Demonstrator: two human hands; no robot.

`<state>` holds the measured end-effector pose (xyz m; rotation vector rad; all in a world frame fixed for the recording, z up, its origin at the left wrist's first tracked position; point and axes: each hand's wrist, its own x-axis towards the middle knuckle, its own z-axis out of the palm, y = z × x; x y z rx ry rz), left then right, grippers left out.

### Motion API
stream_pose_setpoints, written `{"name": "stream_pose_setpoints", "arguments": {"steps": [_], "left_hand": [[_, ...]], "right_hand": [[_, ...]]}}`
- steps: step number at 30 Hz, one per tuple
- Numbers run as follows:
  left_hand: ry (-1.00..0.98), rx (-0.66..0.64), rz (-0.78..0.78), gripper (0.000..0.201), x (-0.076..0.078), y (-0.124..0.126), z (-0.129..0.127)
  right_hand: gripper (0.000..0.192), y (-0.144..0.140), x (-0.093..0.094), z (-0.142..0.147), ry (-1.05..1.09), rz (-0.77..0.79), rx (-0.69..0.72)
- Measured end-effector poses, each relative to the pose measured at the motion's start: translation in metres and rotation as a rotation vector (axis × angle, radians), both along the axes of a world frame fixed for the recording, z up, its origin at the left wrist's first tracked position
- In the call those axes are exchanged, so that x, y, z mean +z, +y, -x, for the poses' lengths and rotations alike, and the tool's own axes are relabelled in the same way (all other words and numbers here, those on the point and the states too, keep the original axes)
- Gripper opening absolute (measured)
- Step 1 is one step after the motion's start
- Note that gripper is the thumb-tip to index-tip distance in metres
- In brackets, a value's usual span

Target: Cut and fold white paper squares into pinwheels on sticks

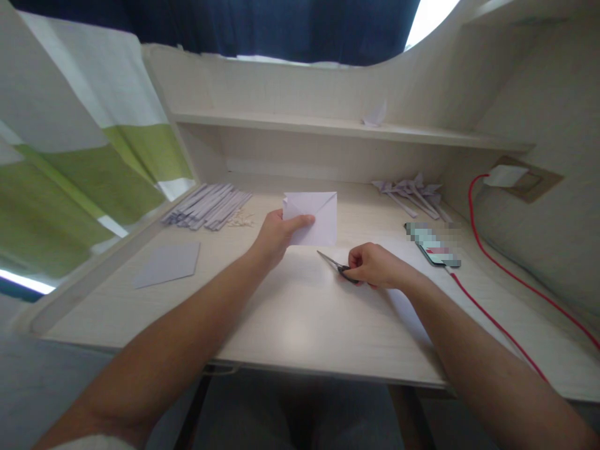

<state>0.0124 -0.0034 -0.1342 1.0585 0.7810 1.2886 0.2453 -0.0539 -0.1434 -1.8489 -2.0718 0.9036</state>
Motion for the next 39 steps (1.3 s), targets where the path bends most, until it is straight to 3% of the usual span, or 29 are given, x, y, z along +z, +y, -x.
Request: {"name": "stream_pose_setpoints", "arguments": {"steps": [6, 14, 24, 26, 29, 31, 39], "left_hand": [[-0.006, -0.011, -0.009, 0.037, -0.001, 0.001, 0.0], [0.015, 0.001, -0.017, 0.037, -0.003, 0.003, 0.001], [0.016, -0.007, -0.014, 0.036, -0.001, 0.001, 0.001], [0.011, -0.009, -0.003, 0.037, -0.001, 0.001, 0.001], [-0.01, -0.026, 0.008, 0.038, 0.001, 0.0, 0.001], [-0.02, -0.045, 0.011, 0.038, 0.002, -0.002, 0.0], [-0.001, -0.085, 0.015, 0.036, 0.001, -0.004, -0.003]], "right_hand": [[0.018, -0.003, -0.002, 0.0, -0.04, -0.011, 0.092], [0.008, -0.012, 0.006, 0.008, -0.127, -0.2, 0.198], [0.01, -0.012, 0.003, 0.008, -0.073, -0.182, 0.274], [0.008, -0.011, 0.003, 0.008, 0.025, -0.314, 0.211], [0.016, -0.012, 0.003, 0.01, 0.388, -0.67, 0.054], [0.022, -0.015, 0.004, 0.013, 0.553, -0.808, 0.031], [0.012, -0.02, 0.005, 0.017, 0.441, -0.819, 0.158]]}}
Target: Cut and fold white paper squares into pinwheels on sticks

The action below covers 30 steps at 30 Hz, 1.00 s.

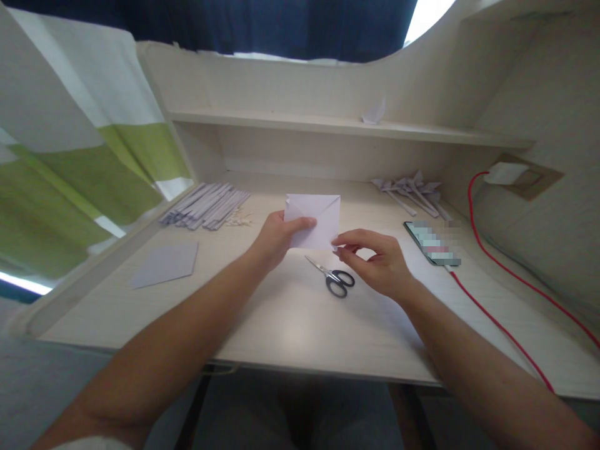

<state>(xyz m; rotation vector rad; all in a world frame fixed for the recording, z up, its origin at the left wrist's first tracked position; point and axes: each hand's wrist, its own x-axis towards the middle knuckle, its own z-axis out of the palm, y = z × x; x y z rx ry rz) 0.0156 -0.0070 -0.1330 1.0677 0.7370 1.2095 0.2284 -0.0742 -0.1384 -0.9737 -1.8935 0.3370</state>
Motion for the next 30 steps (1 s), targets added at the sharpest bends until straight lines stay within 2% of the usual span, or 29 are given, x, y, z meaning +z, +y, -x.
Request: {"name": "stream_pose_setpoints", "arguments": {"steps": [4, 15, 24, 30], "left_hand": [[0.023, -0.007, -0.005, 0.036, -0.0027, 0.0026, 0.0015], [0.093, -0.019, -0.054, 0.036, -0.0044, 0.0025, 0.0023], [0.101, -0.042, -0.076, 0.038, -0.0065, 0.003, 0.0031], [0.11, -0.044, -0.088, 0.035, -0.0044, 0.0003, 0.0035]], "right_hand": [[0.01, 0.0011, 0.0017, -0.0004, -0.012, -0.015, 0.023], [0.011, 0.003, -0.0025, -0.0004, 0.118, 0.167, 0.03], [0.01, 0.0029, -0.0006, 0.0033, 0.245, 0.256, 0.04], [0.009, 0.0056, -0.0035, 0.0027, 0.324, 0.317, 0.095]]}}
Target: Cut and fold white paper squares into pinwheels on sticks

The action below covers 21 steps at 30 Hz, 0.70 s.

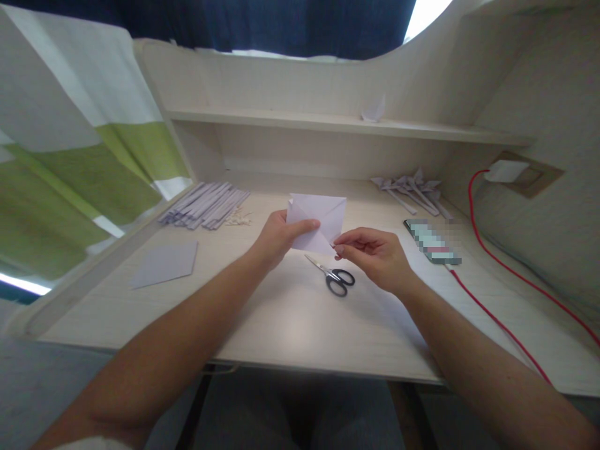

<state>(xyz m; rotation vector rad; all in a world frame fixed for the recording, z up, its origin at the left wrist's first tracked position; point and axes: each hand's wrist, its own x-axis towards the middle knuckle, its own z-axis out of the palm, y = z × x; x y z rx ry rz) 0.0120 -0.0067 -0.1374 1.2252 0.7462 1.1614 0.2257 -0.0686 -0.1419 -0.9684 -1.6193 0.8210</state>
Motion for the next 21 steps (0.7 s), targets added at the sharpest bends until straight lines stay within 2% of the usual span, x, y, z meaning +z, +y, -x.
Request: {"name": "stream_pose_setpoints", "arguments": {"steps": [21], "left_hand": [[0.015, 0.036, -0.027, 0.036, -0.0056, 0.0013, -0.0019]], "right_hand": [[0.012, 0.0003, 0.0014, -0.0001, 0.037, 0.064, -0.084]]}}
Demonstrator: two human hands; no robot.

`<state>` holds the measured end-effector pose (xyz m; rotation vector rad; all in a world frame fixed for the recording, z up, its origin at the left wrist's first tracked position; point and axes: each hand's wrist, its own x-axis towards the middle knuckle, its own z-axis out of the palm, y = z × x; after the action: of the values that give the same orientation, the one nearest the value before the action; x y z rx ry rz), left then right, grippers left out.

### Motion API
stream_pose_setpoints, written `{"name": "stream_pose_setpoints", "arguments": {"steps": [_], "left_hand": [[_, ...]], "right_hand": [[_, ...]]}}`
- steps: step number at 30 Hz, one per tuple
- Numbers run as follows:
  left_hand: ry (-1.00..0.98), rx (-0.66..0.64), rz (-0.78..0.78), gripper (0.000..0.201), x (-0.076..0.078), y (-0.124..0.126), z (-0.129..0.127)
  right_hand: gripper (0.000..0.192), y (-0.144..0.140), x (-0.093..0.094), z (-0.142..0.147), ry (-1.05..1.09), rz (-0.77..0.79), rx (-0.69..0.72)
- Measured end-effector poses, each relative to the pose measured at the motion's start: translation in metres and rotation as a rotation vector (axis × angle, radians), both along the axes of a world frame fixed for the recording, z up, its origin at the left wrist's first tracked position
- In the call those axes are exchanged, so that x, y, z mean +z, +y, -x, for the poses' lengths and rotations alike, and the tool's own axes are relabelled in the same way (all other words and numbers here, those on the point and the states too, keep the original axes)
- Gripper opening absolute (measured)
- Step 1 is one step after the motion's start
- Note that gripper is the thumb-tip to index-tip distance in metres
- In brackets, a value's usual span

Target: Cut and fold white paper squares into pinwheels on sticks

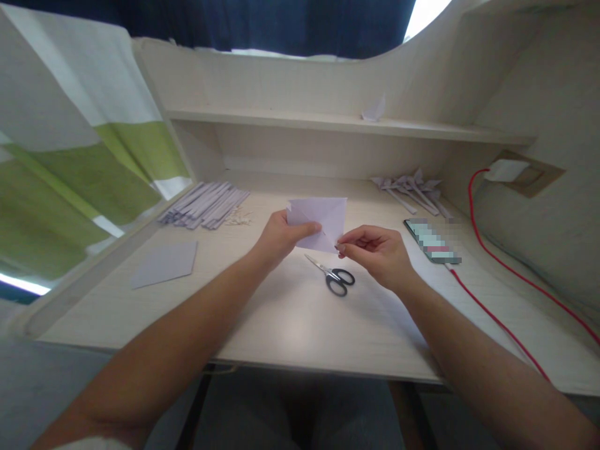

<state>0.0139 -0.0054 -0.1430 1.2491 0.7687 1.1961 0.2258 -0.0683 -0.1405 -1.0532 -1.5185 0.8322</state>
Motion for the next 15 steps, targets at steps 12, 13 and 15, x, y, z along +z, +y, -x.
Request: {"name": "stream_pose_setpoints", "arguments": {"steps": [12, 13, 15], "left_hand": [[0.033, 0.047, 0.002, 0.033, 0.0043, -0.0034, -0.0002], [0.032, 0.041, 0.001, 0.033, 0.0048, -0.004, -0.0004], [0.029, 0.034, -0.002, 0.033, 0.0052, -0.0043, -0.0006]], "right_hand": [[0.009, 0.001, -0.0034, -0.0023, -0.045, -0.055, 0.049], [0.009, 0.0011, -0.0036, -0.0025, -0.054, -0.061, 0.05], [0.009, 0.0012, -0.004, -0.003, -0.07, -0.064, 0.047]]}}
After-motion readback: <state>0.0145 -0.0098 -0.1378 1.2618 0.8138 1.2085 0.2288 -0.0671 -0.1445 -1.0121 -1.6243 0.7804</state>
